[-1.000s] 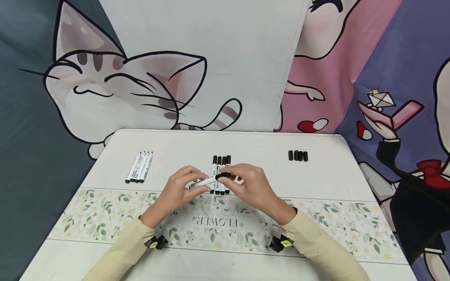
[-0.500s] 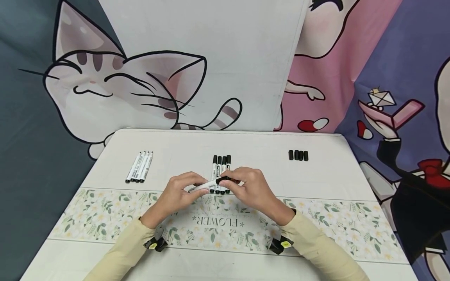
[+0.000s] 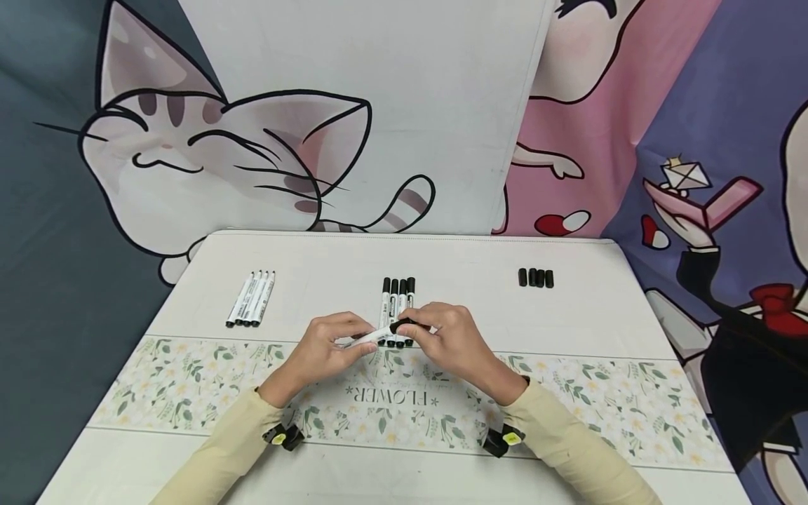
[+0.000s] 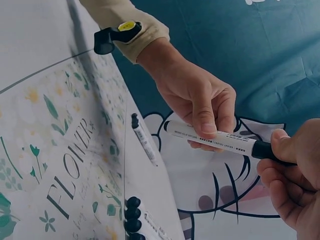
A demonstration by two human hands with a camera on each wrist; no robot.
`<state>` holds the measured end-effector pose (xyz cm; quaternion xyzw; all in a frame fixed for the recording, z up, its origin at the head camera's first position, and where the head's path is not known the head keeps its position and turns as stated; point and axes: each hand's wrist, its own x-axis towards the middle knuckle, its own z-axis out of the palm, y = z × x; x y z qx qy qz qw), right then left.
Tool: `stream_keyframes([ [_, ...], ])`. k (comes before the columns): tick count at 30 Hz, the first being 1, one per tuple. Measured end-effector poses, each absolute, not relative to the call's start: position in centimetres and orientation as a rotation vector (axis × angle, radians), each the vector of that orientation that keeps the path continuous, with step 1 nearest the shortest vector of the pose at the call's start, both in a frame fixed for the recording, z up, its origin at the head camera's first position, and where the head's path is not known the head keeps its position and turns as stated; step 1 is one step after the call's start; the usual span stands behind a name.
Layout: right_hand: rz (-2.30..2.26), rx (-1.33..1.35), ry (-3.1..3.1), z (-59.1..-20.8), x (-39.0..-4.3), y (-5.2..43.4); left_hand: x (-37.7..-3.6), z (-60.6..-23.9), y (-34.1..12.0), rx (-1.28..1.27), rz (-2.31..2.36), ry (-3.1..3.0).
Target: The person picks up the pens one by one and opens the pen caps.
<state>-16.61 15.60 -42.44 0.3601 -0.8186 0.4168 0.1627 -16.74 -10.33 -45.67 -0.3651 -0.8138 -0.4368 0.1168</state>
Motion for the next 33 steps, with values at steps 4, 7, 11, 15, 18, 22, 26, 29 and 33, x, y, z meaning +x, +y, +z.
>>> stream_keyframes([
  [4, 1.164, 1.04, -2.328, -42.6, -16.7, 15.7, -16.8, -45.7, -10.3, -1.085, -1.267, -2.385],
  [7, 1.128, 1.077, -2.3, -42.6, -16.8, 15.7, -16.8, -45.8, -10.3, -1.104, -1.255, -2.387],
  [11, 1.111, 1.106, -2.279, -42.4, -16.7, 15.7, -16.7, -45.9, -10.5, -1.108, -1.257, -2.364],
  [15, 1.155, 1.058, -2.329, -42.0, -16.5, 15.9, -16.7, -45.9, -10.7, -1.079, -1.288, -2.359],
  [18, 1.179, 1.003, -2.37, -41.9, -16.5, 16.0, -16.8, -46.0, -10.8, -1.054, -1.305, -2.385],
  [22, 1.199, 0.944, -2.377, -41.9, -16.6, 16.1, -16.8, -46.1, -11.1, -1.026, -1.328, -2.399],
  [26, 1.202, 0.906, -2.336, -41.8, -16.8, 16.3, -16.8, -46.0, -11.4, -0.999, -1.326, -2.398],
  [29, 1.202, 0.882, -2.319, -41.6, -17.0, 16.5, -16.9, -45.9, -11.8, -0.974, -1.29, -2.4],
  [33, 1.21, 0.855, -2.321, -41.2, -17.2, 17.0, -17.0, -45.8, -12.4, -0.928, -1.239, -2.405],
])
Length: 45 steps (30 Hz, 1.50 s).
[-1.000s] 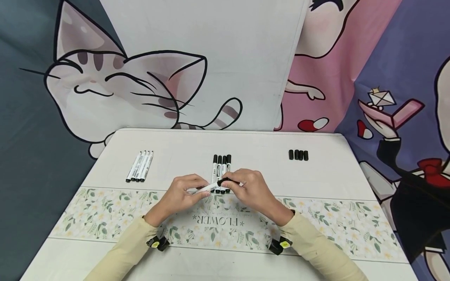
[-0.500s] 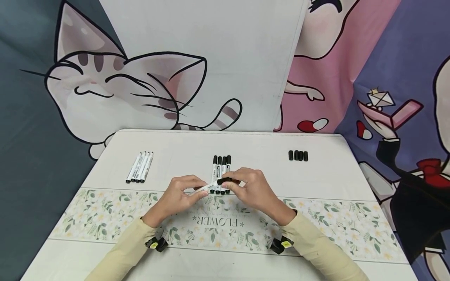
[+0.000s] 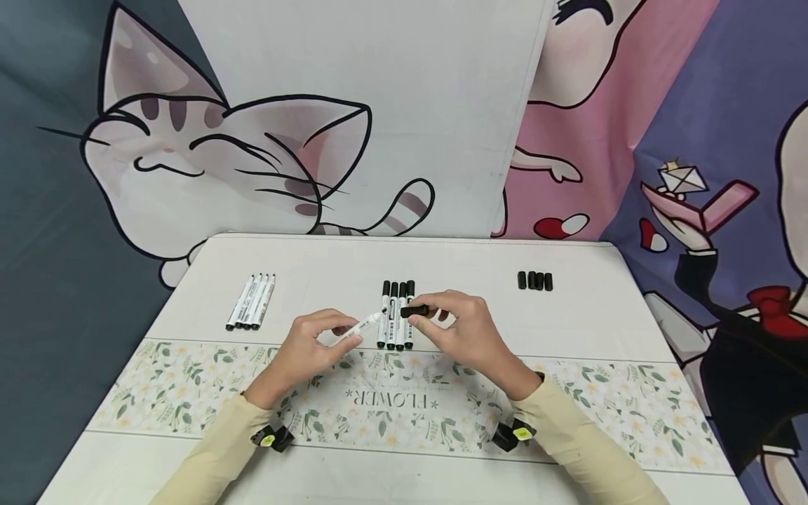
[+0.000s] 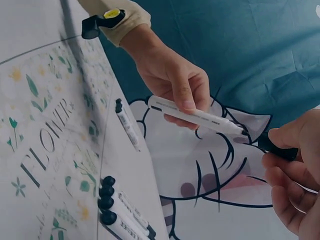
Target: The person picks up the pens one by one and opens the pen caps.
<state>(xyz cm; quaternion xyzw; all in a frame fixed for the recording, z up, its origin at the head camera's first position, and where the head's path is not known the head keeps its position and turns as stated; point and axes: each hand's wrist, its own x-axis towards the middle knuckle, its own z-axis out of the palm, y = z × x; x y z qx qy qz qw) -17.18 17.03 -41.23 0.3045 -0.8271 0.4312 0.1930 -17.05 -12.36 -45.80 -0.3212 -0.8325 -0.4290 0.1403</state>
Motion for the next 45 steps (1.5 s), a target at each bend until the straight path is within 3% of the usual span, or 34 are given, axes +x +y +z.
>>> stream_keyframes([
  [12, 1.198, 0.748, -2.363, -40.9, -17.7, 19.0, -17.4, -45.4, -14.9, -0.624, -1.162, -2.534],
  [25, 1.227, 0.554, -2.49, -41.4, -18.1, 20.7, -19.0, -45.5, -21.0, -0.165, -1.161, -2.577],
  [36, 1.346, 0.473, -2.52, -42.1, -18.6, 22.0, -20.3, -46.0, -26.4, 0.107, -1.071, -2.541],
  [45, 1.445, 0.234, -2.438, -42.5, -19.1, 22.9, -21.1, -47.4, -29.5, 0.296, -1.119, -2.565],
])
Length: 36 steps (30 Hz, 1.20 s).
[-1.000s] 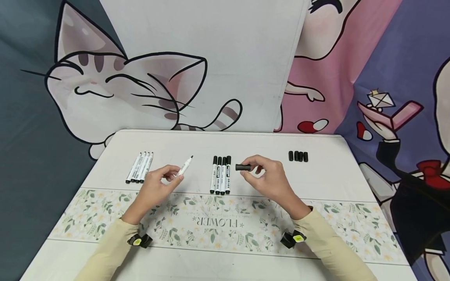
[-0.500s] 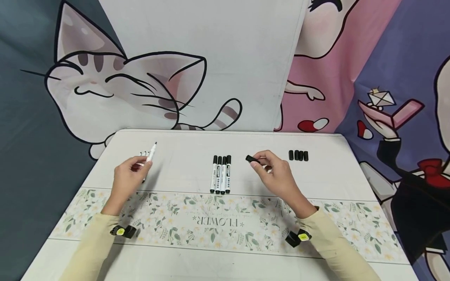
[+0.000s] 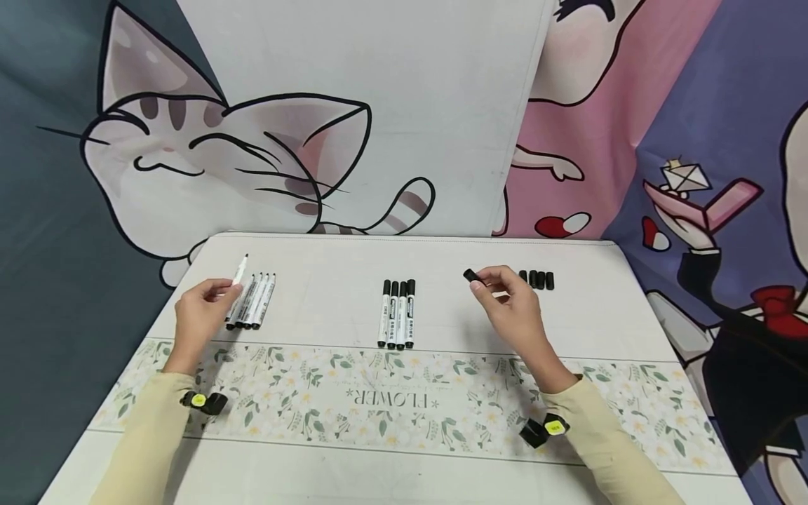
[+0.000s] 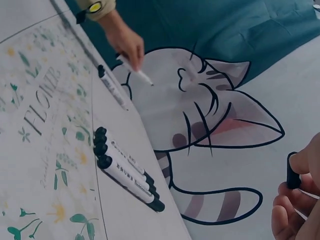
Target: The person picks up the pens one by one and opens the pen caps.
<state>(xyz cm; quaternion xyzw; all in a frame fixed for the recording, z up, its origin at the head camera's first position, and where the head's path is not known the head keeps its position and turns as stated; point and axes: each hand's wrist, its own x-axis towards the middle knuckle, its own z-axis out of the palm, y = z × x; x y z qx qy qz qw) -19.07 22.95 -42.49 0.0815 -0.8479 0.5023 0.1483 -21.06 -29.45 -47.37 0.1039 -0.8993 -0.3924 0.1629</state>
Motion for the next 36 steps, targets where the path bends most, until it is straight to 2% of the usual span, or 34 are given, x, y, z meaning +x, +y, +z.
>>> stream_keyframes([
  [22, 1.984, -0.112, -2.244, -42.5, -19.6, 25.5, -21.8, -50.0, -32.6, 0.486, -1.138, -2.717],
  [36, 2.025, -0.221, -2.207, -42.5, -20.0, 27.2, -22.0, -50.8, -32.8, 0.484, -1.136, -2.74],
])
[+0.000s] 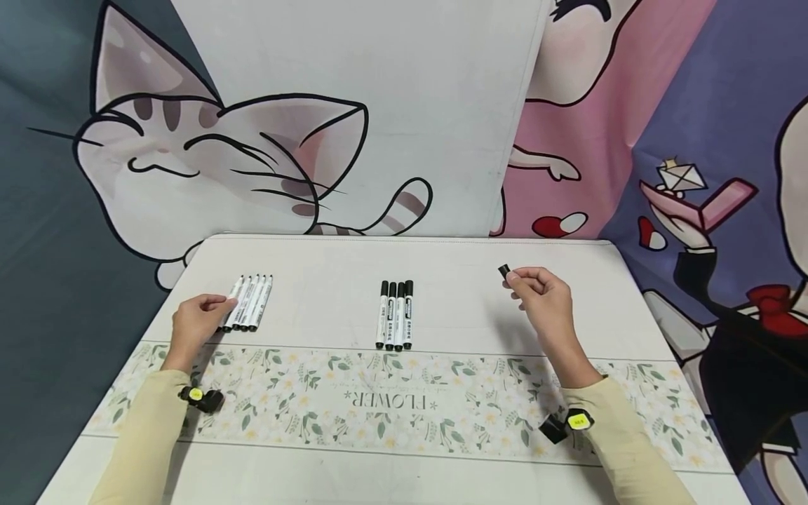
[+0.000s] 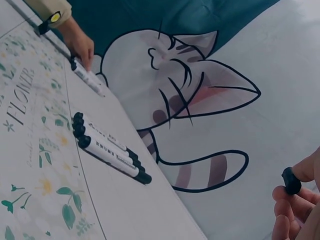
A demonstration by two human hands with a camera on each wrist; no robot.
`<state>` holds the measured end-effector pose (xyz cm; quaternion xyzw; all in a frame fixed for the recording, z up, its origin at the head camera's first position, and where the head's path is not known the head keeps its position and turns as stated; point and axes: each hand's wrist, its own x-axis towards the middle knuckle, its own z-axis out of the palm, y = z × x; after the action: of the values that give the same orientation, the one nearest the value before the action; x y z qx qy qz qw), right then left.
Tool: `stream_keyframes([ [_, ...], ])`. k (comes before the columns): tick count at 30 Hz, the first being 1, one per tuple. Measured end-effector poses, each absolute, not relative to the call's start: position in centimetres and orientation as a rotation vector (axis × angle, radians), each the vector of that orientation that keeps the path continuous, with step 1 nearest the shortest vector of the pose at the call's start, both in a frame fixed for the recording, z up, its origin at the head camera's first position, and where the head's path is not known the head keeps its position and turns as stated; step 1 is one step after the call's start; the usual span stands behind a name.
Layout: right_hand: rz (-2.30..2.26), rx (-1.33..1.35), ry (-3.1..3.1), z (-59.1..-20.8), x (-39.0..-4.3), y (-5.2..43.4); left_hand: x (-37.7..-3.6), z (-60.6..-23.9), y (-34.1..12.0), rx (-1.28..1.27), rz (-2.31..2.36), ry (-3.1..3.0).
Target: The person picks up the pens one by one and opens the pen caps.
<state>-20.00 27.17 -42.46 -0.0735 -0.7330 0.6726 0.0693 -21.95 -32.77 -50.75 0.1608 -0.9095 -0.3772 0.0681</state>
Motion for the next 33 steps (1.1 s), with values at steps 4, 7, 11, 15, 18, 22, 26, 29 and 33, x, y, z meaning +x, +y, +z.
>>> stream_keyframes([
  [4, 2.009, -0.25, -2.206, -42.3, -20.0, 27.8, -22.0, -50.6, -32.8, 0.505, -1.116, -2.76],
  [7, 1.992, -0.277, -2.197, -42.2, -20.1, 28.3, -22.0, -50.5, -32.8, 0.516, -1.105, -2.764],
  [11, 1.992, -0.283, -2.173, -41.9, -20.3, 29.3, -21.8, -50.1, -32.5, 0.557, -1.142, -2.725],
  [15, 1.972, -0.314, -2.175, -41.7, -20.7, 30.6, -21.6, -49.7, -31.4, 0.565, -1.143, -2.632],
  [18, 1.946, -0.375, -2.179, -41.8, -21.3, 31.6, -21.4, -49.4, -30.3, 0.515, -1.107, -2.557],
  [22, 1.905, -0.486, -2.205, -42.4, -22.4, 33.1, -21.0, -49.0, -28.7, 0.444, -1.091, -2.485],
  [26, 1.861, -0.601, -2.265, -43.3, -23.4, 34.4, -20.7, -48.8, -27.0, 0.378, -1.082, -2.482],
  [29, 1.91, -0.681, -2.28, -44.1, -24.1, 35.3, -20.5, -48.6, -25.8, 0.322, -1.079, -2.494],
  [33, 1.997, -0.795, -2.267, -45.3, -25.0, 36.6, -20.1, -48.3, -24.0, 0.22, -1.108, -2.505],
])
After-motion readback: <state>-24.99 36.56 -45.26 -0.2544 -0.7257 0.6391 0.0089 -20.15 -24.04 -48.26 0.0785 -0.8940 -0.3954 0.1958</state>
